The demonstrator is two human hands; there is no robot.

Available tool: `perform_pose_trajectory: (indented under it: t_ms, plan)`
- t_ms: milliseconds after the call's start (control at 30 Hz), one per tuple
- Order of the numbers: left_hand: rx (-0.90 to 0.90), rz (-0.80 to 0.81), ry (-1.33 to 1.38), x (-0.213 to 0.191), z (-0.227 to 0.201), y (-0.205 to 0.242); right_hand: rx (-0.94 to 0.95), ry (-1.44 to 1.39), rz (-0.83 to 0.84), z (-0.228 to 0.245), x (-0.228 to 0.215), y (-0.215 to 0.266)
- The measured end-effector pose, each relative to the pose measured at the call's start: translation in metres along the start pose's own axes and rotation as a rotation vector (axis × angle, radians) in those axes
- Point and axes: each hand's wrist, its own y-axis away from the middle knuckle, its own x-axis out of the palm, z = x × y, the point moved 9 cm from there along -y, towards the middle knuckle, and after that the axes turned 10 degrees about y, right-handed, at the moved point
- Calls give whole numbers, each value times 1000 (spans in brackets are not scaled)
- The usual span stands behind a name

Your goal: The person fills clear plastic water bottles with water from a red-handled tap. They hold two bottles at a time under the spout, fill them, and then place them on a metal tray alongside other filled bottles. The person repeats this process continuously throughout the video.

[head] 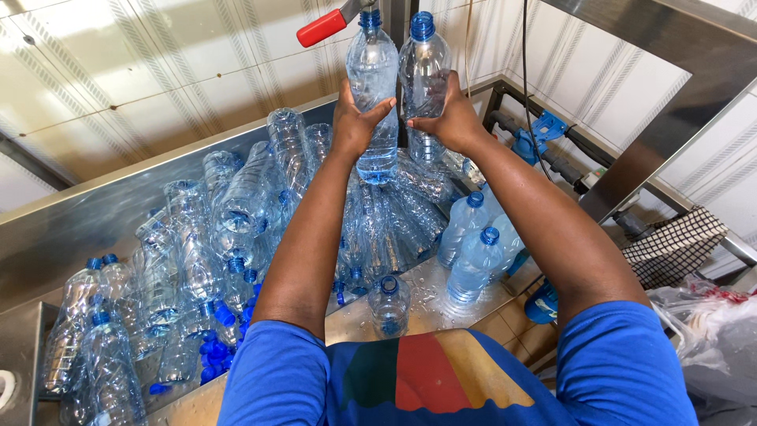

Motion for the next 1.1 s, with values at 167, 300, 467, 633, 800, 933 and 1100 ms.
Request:
perform_pose_trajectory:
  t_ms: [167,300,467,633,800,933,1100]
  plan:
    - [14,-6,23,0,-1,-1,-9,-23,-65,2,-6,-3]
    - [1,2,33,0,0,-1,6,23,-123,0,-12,-4]
    - [-85,-24,-15,-1,2,-3,54,45,-156,-2,-17,-12]
    - [-46,-62,30,4,0,-7,-15,193,-267,7,-30,-25]
    - [-69,-134,-25,8,25,3,-20,296,-253,4,-27,-34]
    - [16,-226,-115,-4,35,11,-160,370,-292,13,-25,-41]
    - [76,-260,-167,-15,44,23,-229,240,-178,28,-3,-46]
